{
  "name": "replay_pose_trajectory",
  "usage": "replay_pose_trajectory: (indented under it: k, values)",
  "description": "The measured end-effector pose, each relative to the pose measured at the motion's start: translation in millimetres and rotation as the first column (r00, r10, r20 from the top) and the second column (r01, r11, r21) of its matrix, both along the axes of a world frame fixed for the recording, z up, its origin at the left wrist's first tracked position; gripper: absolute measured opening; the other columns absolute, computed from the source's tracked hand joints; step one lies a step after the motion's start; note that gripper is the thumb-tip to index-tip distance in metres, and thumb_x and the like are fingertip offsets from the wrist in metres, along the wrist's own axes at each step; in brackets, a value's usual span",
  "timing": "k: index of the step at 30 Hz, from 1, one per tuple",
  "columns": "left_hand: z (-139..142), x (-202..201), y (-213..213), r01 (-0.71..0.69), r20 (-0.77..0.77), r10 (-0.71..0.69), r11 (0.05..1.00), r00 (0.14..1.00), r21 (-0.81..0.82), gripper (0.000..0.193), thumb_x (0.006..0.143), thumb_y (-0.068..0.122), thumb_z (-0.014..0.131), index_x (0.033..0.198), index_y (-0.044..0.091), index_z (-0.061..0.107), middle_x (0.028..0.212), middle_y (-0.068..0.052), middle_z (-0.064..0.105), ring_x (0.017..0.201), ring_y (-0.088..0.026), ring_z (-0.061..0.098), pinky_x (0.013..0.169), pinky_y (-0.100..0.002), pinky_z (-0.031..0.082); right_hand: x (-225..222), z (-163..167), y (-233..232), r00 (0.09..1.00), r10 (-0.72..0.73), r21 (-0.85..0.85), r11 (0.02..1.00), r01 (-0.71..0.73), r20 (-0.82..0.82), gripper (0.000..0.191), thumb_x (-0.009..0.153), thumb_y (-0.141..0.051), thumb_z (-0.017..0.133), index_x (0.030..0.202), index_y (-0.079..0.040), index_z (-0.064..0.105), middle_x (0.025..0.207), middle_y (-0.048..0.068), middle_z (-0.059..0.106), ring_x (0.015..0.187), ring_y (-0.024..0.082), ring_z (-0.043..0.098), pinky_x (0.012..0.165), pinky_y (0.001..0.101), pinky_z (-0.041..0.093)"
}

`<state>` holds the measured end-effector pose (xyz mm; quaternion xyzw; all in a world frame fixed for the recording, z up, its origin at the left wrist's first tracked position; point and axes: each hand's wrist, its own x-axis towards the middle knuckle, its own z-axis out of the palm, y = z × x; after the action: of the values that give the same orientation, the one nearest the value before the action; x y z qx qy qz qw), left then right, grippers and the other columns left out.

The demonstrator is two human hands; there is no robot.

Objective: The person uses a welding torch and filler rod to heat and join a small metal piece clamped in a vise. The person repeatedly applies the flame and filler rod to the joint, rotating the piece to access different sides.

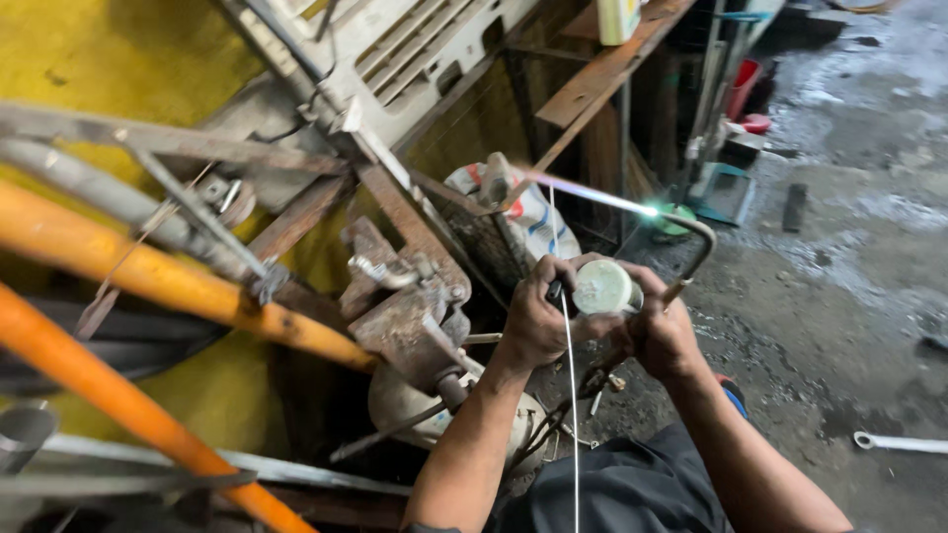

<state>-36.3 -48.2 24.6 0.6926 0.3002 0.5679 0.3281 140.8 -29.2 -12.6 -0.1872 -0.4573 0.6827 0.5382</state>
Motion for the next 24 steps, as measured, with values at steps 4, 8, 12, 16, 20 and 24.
replay_pose_trajectory:
  k: [4,8,12,16,20,24]
  values:
    - [18,-15,-12,-0.017,0.220,0.084,0.957,0.972,-0.289,0.059,0.074,0.028,0.098,0.100,0.008,0.049,0.100,-0.012,0.068,0.083,-0.022,0.064,0.073,-0.036,0.054,5,2,11,0.996,-0.046,0.005,0.999,0.045,0.075,0.099,0.086,-0.065,0.069,0.154,0.002,0.044,0.100,0.018,0.063,0.050,0.015,0.049,0.045,0.0291,0.040]
    - [61,-58,-50,-0.246,0.107,0.243,0.969,0.964,0.017,0.055,0.079,0.032,0.096,0.103,0.012,0.051,0.101,0.001,0.061,0.097,-0.011,0.059,0.090,-0.025,0.051,15,0,27,0.998,-0.024,0.004,1.000,0.024,0.061,0.084,0.091,-0.057,0.067,0.148,-0.002,0.040,0.108,0.022,0.069,0.047,0.013,0.042,0.045,0.0288,0.037]
    - [109,-120,-99,-0.366,0.127,0.349,0.920,0.928,0.140,0.055,0.079,0.026,0.098,0.104,0.012,0.051,0.105,0.002,0.058,0.100,-0.010,0.058,0.090,-0.024,0.051,18,-8,41,0.999,0.028,-0.029,0.999,-0.029,-0.029,0.057,0.106,-0.043,0.064,0.141,0.000,0.048,0.090,0.014,0.062,0.057,0.015,0.050,0.054,0.0304,0.044]
    - [130,-188,-137,-0.496,0.136,0.481,0.861,0.866,0.110,0.053,0.082,0.022,0.098,0.104,0.012,0.051,0.111,-0.003,0.065,0.106,-0.012,0.064,0.098,-0.027,0.055,11,-18,44,1.000,0.020,-0.006,1.000,-0.020,0.010,0.036,0.105,-0.019,0.070,0.128,0.004,0.053,0.076,0.007,0.054,0.062,0.015,0.050,0.057,0.0305,0.043]
    - [105,-238,-127,-0.727,-0.190,0.725,0.683,0.662,0.073,0.048,0.075,0.022,0.098,0.098,0.009,0.057,0.110,-0.007,0.073,0.102,-0.015,0.068,0.096,-0.031,0.056,7,-26,40,0.998,-0.008,-0.021,1.000,0.010,0.068,0.037,0.095,-0.007,0.074,0.125,0.004,0.055,0.078,0.005,0.055,0.063,0.015,0.051,0.058,0.0315,0.045]
    - [60,-253,-108,-0.836,-0.548,0.698,0.548,0.460,-0.003,0.046,0.069,0.024,0.097,0.094,0.006,0.063,0.090,-0.010,0.073,0.084,-0.019,0.068,0.078,-0.034,0.056,10,-32,37,0.998,-0.017,-0.066,0.998,0.021,0.067,0.037,0.093,-0.005,0.077,0.122,0.002,0.055,0.081,0.004,0.055,0.065,0.014,0.052,0.057,0.0301,0.044]
